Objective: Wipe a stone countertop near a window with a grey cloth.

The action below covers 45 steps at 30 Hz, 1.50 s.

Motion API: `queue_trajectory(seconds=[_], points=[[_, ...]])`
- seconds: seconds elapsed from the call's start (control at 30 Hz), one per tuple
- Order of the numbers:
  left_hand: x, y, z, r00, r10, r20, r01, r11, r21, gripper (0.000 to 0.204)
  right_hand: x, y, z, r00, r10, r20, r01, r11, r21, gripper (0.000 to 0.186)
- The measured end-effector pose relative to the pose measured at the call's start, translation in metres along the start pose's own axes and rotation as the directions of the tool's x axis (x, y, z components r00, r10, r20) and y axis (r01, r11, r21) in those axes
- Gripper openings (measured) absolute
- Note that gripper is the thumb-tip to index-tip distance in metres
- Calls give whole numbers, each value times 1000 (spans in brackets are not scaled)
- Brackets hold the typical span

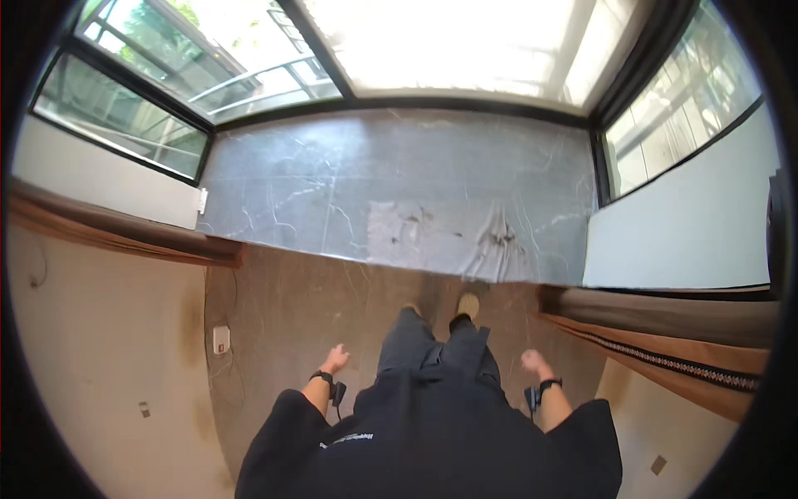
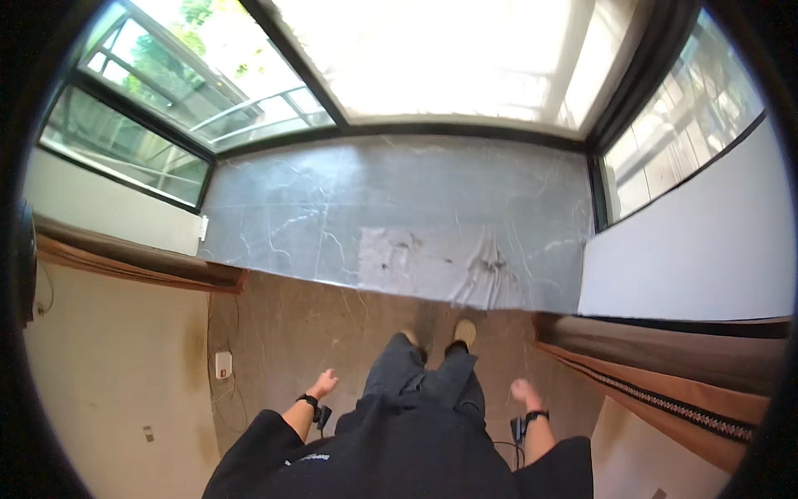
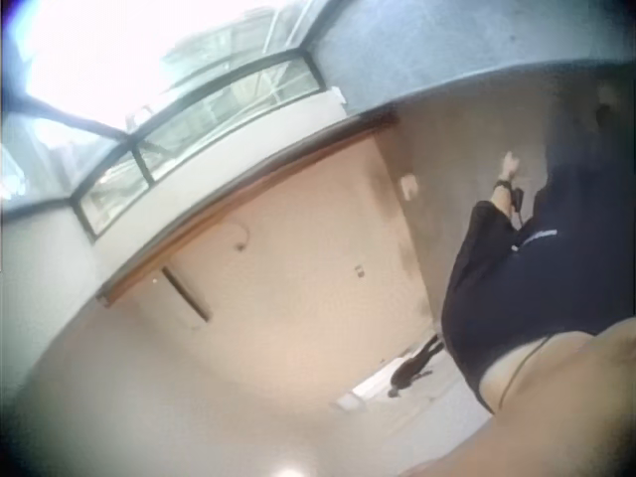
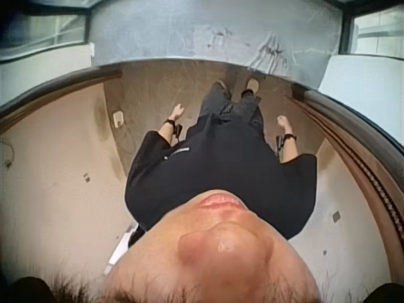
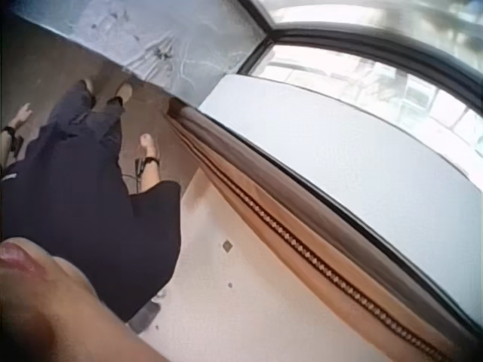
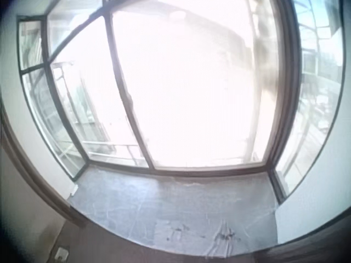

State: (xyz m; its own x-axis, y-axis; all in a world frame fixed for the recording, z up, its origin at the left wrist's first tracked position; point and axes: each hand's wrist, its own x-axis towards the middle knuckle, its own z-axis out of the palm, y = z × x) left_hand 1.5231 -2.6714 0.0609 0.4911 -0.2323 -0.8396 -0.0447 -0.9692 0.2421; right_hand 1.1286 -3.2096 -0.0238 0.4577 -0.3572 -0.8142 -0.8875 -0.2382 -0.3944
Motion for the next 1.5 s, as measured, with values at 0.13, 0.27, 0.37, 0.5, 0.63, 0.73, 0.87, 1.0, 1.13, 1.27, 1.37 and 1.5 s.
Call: queue_trajectory(seconds=[0.13,0.27,0.37,0.5,0.63,0.73,0.87,1.0,1.13,1.27,1.37,1.5], points=[[-5,30,-31,953,-227,-201,239,970,35,76,10,-101,-54,982,-9,-188,19,998,56,32],[73,157,-50,911,40,-410,15,991,129,82,60,-160,-84,950,-133,-283,130,991,-31,35],[138,225,-68,807,298,-510,-121,929,351,82,90,-258,-87,812,-386,-438,339,923,-184,54],[227,306,-73,820,358,-447,-167,896,411,87,159,-310,-61,756,-514,-405,380,849,-366,78],[279,354,-88,665,390,-637,-117,896,427,87,208,-330,-51,655,-558,-510,357,823,-442,81],[305,371,-134,533,541,-650,-174,822,542,82,232,-354,-82,608,-590,-531,365,802,-473,78],[323,399,-169,503,600,-622,-206,783,587,77,266,-387,-129,519,-621,-588,303,776,-552,71],[340,418,-191,454,635,-625,-247,764,597,74,299,-410,-150,451,-650,-612,289,755,-589,68],[344,428,-200,441,619,-650,-261,781,567,70,313,-423,-166,454,-656,-602,278,747,-604,68],[344,429,-197,427,604,-673,-282,796,536,65,313,-424,-171,491,-648,-582,257,746,-614,69],[343,431,-197,409,601,-687,-303,799,519,63,312,-425,-174,489,-654,-577,268,742,-614,69],[345,434,-199,405,590,-698,-301,807,508,63,311,-425,-176,478,-655,-585,260,742,-618,69]])
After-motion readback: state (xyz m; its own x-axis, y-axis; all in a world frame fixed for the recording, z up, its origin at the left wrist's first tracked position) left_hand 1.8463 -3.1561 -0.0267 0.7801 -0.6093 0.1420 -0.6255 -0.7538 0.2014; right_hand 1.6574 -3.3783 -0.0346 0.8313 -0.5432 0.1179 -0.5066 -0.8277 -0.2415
